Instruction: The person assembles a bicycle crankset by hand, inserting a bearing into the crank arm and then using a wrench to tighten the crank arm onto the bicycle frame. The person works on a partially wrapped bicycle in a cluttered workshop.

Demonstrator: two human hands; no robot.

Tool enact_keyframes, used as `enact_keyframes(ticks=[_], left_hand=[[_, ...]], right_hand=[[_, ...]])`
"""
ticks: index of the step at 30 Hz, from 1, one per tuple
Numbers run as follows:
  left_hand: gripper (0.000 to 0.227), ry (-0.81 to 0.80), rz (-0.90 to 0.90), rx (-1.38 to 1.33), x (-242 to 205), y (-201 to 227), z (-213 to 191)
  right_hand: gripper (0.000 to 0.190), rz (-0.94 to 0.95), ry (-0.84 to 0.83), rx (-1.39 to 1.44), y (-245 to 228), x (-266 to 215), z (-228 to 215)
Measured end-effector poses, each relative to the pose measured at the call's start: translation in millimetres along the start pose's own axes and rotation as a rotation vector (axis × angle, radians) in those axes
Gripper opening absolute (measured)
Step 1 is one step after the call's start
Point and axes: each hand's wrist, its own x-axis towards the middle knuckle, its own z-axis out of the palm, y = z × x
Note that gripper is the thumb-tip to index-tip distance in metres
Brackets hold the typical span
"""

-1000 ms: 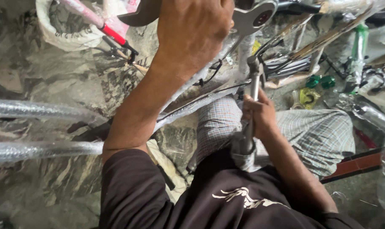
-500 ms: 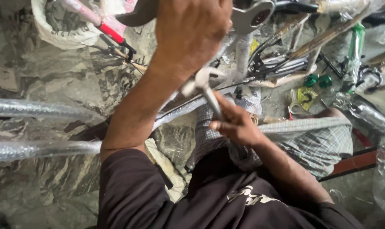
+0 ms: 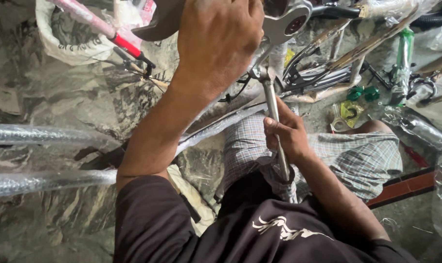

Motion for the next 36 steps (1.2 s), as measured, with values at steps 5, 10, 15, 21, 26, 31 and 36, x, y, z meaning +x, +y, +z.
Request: enact_keyframes(ticks=[5, 10, 15, 21, 26, 31, 36], left_hand=[[0.005, -0.001, 0.002, 0.036, -4, 1, 4], [0.002, -0.026, -0.014, 0.043, -1, 1, 10], [0.008, -0.004, -0.007, 0.002, 3, 2, 5], [0.012, -0.009, -0.032, 0.030, 5, 3, 1], [0.013, -0.044, 0.012, 0.038, 5, -1, 0], [0.007, -0.047, 0.001, 0.052, 4, 5, 6], [0.011, -0.081, 0.025, 0.061, 5, 1, 2]], right_hand=[[0.075, 0.119, -0.052, 0.170, -6, 2, -1], [0.063, 0.138, -0.118, 0.278, -12, -6, -3], [0.061, 0.171, -0.078, 0.248, -16, -7, 10], [0.056, 0.160, -0.016, 0.205, -15, -11, 6], [0.066, 0.146, 0.035, 0.181, -11, -10, 10], [0.072, 0.090, -0.077, 0.229, -13, -9, -3], [0.071, 0.112, -0.056, 0.367, -20, -13, 12]])
